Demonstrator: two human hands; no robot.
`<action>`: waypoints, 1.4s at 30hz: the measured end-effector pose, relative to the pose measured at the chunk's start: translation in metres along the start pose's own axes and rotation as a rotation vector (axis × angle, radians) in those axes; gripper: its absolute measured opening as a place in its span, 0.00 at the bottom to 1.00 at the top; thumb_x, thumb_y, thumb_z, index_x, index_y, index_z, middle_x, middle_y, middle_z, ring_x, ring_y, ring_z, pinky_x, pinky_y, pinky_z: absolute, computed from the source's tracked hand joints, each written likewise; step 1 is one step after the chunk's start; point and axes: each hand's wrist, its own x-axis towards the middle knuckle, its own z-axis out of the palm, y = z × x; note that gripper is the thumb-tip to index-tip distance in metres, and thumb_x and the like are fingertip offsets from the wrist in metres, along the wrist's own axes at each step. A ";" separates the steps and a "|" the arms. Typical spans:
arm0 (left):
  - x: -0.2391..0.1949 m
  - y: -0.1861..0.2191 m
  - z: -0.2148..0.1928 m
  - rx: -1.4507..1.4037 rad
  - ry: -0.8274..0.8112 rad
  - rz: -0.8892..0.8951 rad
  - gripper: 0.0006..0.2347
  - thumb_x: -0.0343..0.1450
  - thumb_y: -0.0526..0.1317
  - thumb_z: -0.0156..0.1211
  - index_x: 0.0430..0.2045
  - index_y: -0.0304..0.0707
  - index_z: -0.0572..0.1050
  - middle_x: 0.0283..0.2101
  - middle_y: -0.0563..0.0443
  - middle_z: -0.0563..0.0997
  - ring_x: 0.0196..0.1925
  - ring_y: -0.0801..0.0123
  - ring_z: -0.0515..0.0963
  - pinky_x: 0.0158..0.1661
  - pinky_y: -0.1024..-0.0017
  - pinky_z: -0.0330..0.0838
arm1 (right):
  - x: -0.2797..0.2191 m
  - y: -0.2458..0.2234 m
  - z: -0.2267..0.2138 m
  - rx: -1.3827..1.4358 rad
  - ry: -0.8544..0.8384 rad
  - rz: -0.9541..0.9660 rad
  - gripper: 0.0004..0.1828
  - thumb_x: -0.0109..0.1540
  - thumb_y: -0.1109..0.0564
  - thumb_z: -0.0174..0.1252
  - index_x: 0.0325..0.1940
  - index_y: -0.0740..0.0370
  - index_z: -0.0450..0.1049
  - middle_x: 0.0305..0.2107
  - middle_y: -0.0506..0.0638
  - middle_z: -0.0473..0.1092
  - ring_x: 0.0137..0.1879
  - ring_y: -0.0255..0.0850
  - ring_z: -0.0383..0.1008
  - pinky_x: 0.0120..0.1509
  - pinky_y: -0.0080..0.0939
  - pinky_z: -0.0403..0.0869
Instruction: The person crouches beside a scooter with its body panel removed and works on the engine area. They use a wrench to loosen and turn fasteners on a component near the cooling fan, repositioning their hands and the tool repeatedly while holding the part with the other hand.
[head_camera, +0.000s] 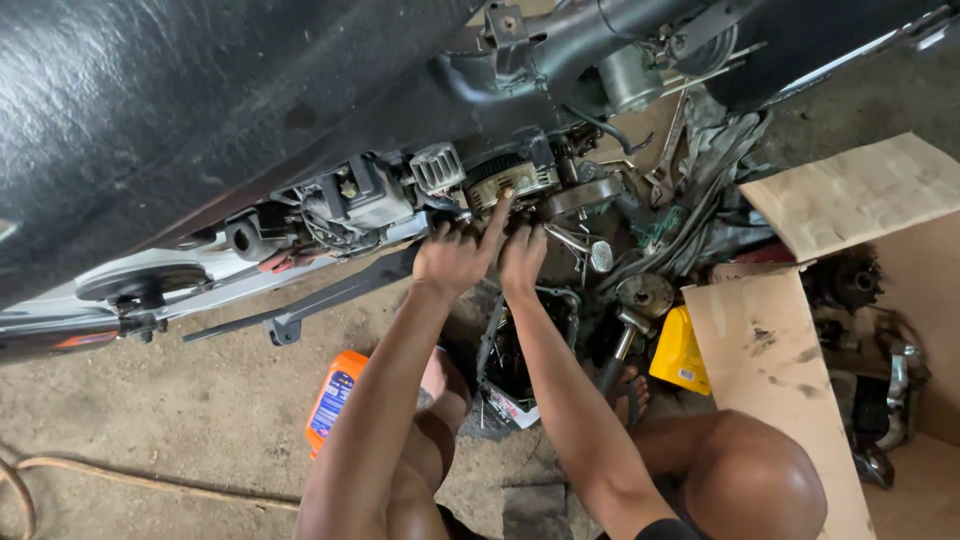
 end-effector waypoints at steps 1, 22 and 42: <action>0.006 -0.002 -0.005 -0.005 0.006 0.001 0.22 0.70 0.30 0.46 0.60 0.42 0.76 0.14 0.50 0.72 0.17 0.62 0.76 0.30 0.68 0.75 | 0.001 0.000 0.002 0.005 0.039 -0.012 0.20 0.71 0.54 0.37 0.55 0.74 0.66 0.49 0.70 0.67 0.57 0.63 0.71 0.59 0.63 0.67; 0.014 -0.007 -0.015 -0.037 0.031 -0.019 0.24 0.68 0.27 0.45 0.59 0.41 0.77 0.14 0.48 0.71 0.16 0.60 0.76 0.30 0.67 0.75 | -0.022 -0.048 -0.008 0.093 0.010 0.039 0.20 0.73 0.54 0.37 0.55 0.73 0.67 0.50 0.68 0.66 0.57 0.58 0.70 0.64 0.62 0.65; 0.025 -0.015 -0.022 -0.034 0.046 0.003 0.26 0.69 0.28 0.40 0.64 0.36 0.71 0.13 0.49 0.67 0.15 0.62 0.71 0.27 0.67 0.74 | -0.001 -0.026 -0.058 0.507 0.109 0.401 0.24 0.74 0.54 0.46 0.74 0.61 0.58 0.43 0.53 0.72 0.42 0.46 0.77 0.45 0.46 0.79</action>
